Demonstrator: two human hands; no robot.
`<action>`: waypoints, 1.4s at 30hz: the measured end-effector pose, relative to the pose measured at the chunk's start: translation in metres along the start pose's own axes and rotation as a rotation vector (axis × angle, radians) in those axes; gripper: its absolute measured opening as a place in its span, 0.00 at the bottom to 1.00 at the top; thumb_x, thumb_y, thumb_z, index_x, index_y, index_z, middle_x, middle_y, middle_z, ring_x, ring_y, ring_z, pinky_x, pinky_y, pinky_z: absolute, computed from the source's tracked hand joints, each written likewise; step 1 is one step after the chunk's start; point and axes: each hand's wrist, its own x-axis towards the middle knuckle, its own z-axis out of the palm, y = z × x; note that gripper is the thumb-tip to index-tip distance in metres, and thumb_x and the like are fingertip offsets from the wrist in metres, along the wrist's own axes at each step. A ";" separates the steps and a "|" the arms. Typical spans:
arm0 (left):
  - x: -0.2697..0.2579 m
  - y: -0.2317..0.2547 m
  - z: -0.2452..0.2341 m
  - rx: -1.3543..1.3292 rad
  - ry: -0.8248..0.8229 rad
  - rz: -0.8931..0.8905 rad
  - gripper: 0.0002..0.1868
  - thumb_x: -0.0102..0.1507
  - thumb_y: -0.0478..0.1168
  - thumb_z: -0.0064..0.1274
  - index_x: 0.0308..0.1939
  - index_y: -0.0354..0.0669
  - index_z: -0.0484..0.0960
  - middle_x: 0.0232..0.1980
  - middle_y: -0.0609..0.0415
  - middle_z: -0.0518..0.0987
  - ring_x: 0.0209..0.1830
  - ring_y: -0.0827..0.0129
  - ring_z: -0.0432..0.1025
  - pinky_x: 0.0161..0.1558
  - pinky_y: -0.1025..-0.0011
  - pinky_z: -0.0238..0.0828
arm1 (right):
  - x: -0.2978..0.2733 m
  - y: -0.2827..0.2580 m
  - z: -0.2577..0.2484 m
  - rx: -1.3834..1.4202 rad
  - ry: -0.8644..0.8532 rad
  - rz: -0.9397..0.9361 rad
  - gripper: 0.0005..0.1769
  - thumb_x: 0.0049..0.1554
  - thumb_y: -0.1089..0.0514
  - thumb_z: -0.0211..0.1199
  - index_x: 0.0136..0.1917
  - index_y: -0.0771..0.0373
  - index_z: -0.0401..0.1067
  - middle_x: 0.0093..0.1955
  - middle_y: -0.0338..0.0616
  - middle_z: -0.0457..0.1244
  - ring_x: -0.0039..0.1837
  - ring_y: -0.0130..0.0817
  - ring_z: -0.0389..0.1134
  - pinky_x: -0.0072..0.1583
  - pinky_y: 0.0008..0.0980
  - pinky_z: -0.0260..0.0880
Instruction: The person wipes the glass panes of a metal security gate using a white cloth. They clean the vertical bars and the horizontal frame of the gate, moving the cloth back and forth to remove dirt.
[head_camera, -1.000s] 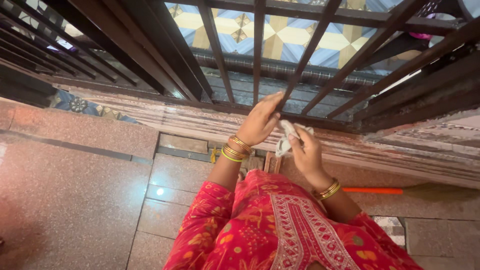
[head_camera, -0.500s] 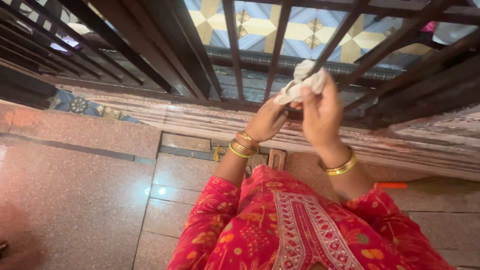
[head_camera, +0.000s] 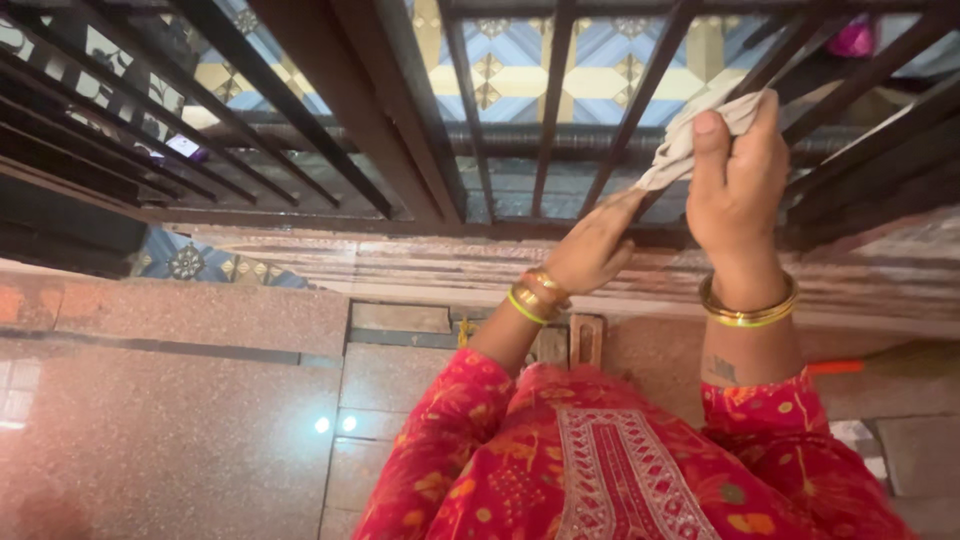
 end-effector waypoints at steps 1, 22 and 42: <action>-0.004 -0.004 0.004 0.012 0.005 0.022 0.37 0.62 0.33 0.50 0.75 0.28 0.57 0.75 0.30 0.63 0.79 0.43 0.57 0.80 0.58 0.51 | -0.010 0.006 0.002 -0.024 -0.013 0.023 0.16 0.81 0.54 0.52 0.61 0.72 0.61 0.49 0.51 0.68 0.50 0.41 0.72 0.54 0.35 0.70; 0.000 -0.008 0.011 0.140 -0.019 0.094 0.44 0.55 0.36 0.55 0.73 0.28 0.56 0.73 0.30 0.63 0.77 0.39 0.55 0.79 0.55 0.49 | -0.075 0.067 0.044 -0.169 -0.053 0.138 0.15 0.74 0.56 0.54 0.60 0.73 0.63 0.51 0.62 0.67 0.55 0.61 0.71 0.55 0.50 0.69; 0.001 0.013 0.000 0.225 -0.132 0.028 0.54 0.52 0.39 0.57 0.73 0.17 0.42 0.76 0.24 0.55 0.79 0.39 0.50 0.78 0.59 0.45 | -0.209 0.089 0.037 -0.226 -0.080 0.443 0.11 0.60 0.68 0.63 0.57 0.68 0.71 0.51 0.53 0.66 0.49 0.43 0.69 0.50 0.38 0.68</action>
